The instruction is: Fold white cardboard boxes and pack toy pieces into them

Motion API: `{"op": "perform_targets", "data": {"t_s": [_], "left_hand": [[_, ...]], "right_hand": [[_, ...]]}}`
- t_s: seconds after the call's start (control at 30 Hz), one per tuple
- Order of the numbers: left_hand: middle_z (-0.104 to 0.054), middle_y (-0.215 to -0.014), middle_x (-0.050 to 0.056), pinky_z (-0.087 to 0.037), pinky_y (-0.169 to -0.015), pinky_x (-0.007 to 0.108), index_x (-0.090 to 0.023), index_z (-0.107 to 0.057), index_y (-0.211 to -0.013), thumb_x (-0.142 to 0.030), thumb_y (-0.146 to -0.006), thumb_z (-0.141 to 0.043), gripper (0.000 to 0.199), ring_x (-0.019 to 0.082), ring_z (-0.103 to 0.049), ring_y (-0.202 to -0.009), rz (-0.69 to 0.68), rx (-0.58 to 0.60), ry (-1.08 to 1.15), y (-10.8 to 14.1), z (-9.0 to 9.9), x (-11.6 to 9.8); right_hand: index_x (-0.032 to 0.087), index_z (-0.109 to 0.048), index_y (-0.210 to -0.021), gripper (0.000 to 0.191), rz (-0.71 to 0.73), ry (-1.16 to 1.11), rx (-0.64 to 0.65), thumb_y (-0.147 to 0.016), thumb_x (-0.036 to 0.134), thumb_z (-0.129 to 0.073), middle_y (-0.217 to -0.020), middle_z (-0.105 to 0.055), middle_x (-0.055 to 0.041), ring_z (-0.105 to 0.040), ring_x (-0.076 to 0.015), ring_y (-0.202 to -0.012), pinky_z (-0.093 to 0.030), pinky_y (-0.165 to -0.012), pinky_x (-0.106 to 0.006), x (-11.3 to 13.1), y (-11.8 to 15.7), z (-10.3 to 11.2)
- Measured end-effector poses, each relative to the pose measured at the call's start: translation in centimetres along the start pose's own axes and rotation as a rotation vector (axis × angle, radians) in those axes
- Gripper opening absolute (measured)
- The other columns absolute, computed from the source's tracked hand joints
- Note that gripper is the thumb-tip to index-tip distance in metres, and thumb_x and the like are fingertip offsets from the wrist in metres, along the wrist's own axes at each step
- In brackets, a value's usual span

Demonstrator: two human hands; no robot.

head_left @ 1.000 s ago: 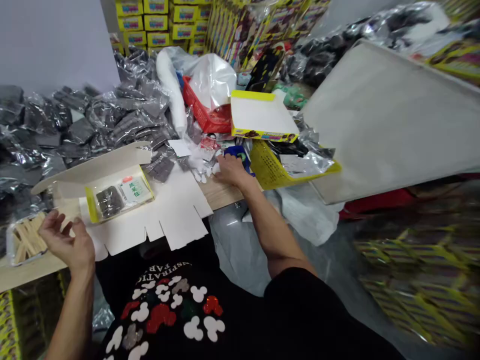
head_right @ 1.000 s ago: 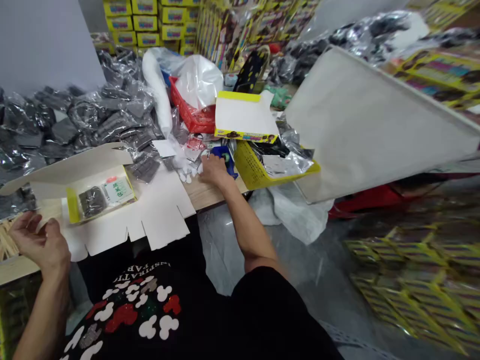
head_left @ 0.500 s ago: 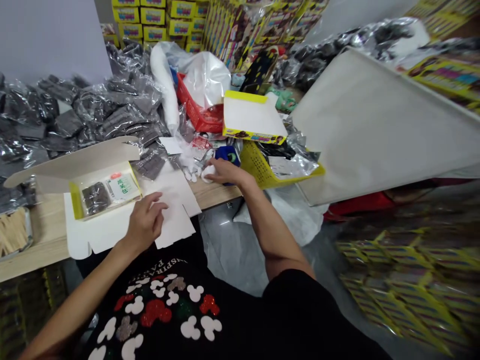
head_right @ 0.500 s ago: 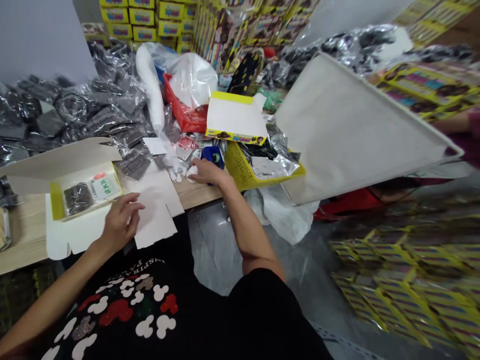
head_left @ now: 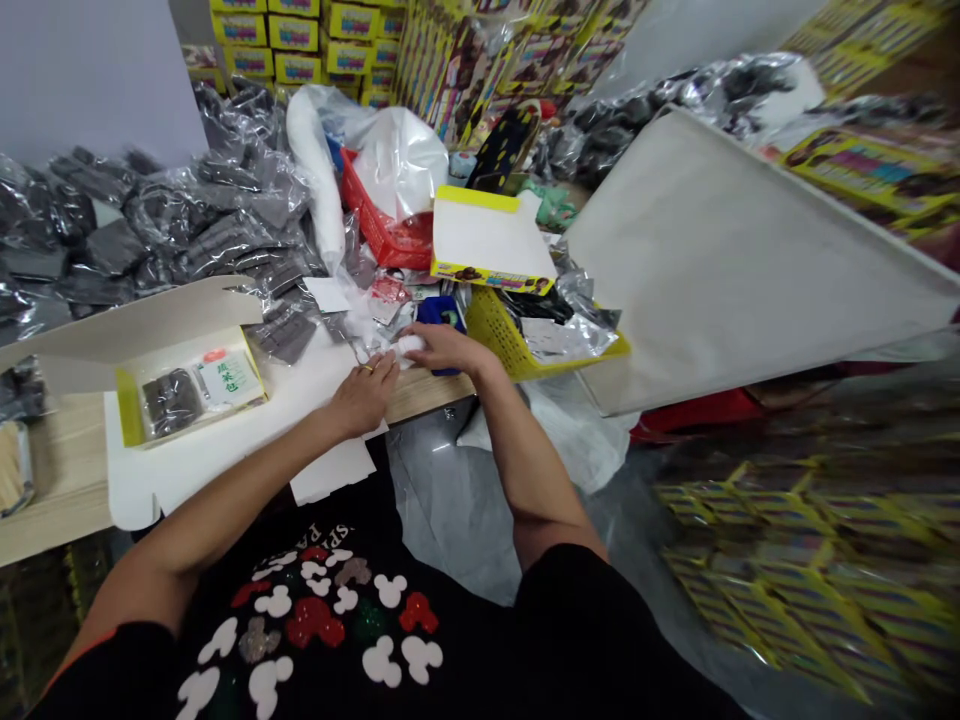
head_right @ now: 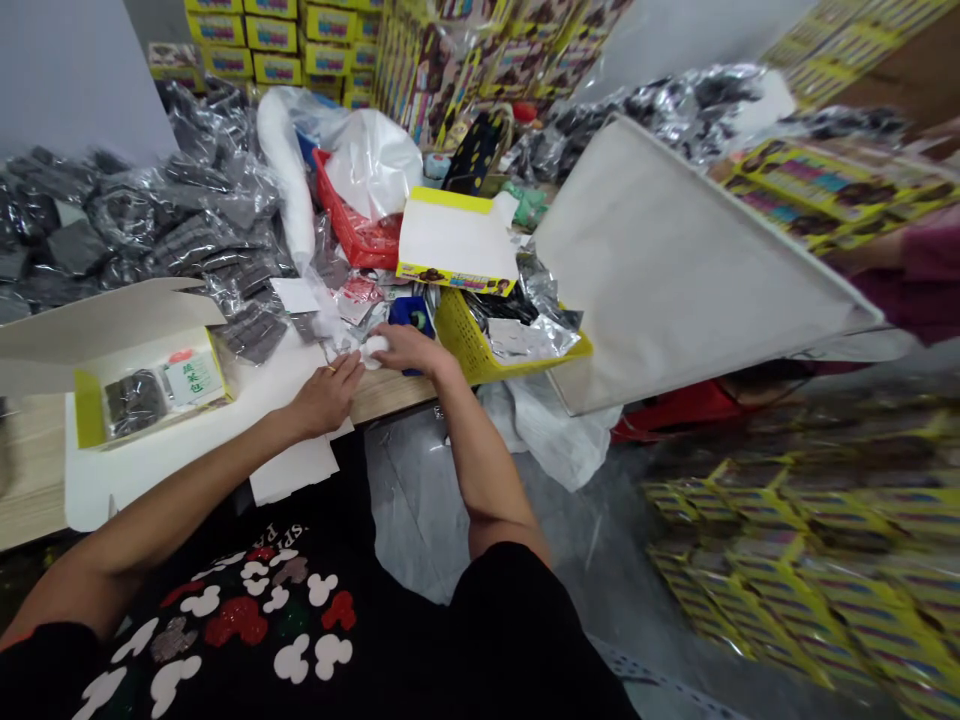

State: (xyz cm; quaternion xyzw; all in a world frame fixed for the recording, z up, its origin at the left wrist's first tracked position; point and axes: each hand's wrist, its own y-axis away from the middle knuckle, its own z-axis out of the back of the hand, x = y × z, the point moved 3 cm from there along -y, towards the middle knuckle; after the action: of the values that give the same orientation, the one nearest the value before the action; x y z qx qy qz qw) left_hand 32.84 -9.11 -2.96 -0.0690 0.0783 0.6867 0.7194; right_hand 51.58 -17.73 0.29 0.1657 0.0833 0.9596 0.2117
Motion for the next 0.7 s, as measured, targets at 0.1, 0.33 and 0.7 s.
{"op": "perform_targets", "data": {"t_s": [0.1, 0.33, 0.7], "left_hand": [[-0.029, -0.178, 0.028, -0.043, -0.125, 0.054, 0.001, -0.032, -0.168, -0.010, -0.098, -0.046, 0.072, 0.039, -0.035, -0.164, 0.020, 0.057, -0.055, -2.3, -0.5, -0.3], [-0.043, -0.169, 0.030, -0.037, -0.126, 0.057, 0.003, -0.038, -0.165, -0.017, -0.103, -0.041, 0.065, 0.039, -0.046, -0.156, 0.066, -0.007, -0.102, -2.6, -0.2, -0.7], [-0.026, -0.176, 0.034, -0.034, -0.128, 0.058, 0.004, -0.026, -0.168, -0.028, -0.102, -0.052, 0.078, 0.040, -0.040, -0.161, 0.029, -0.064, -0.018, -2.7, -1.1, -0.1]], "right_hand": [[0.014, -0.070, -0.140, 0.042, -0.023, 0.031, 0.055, -0.099, 0.022, -0.066, -0.132, -0.078, -0.0139, -0.074, -0.0287, -0.120, -0.054, -0.103, -0.034, 0.4, -0.2, 0.3], [0.013, -0.069, -0.143, 0.043, -0.027, 0.045, 0.093, -0.101, 0.022, -0.063, -0.137, -0.076, -0.0139, -0.073, -0.0267, -0.123, -0.052, -0.104, -0.032, 0.8, -0.1, 0.7], [0.016, -0.074, -0.130, 0.034, -0.003, -0.092, 0.009, -0.099, 0.025, -0.066, -0.125, -0.080, -0.0113, -0.075, -0.0262, -0.114, -0.056, -0.099, -0.032, 0.3, -0.2, 0.1]]}}
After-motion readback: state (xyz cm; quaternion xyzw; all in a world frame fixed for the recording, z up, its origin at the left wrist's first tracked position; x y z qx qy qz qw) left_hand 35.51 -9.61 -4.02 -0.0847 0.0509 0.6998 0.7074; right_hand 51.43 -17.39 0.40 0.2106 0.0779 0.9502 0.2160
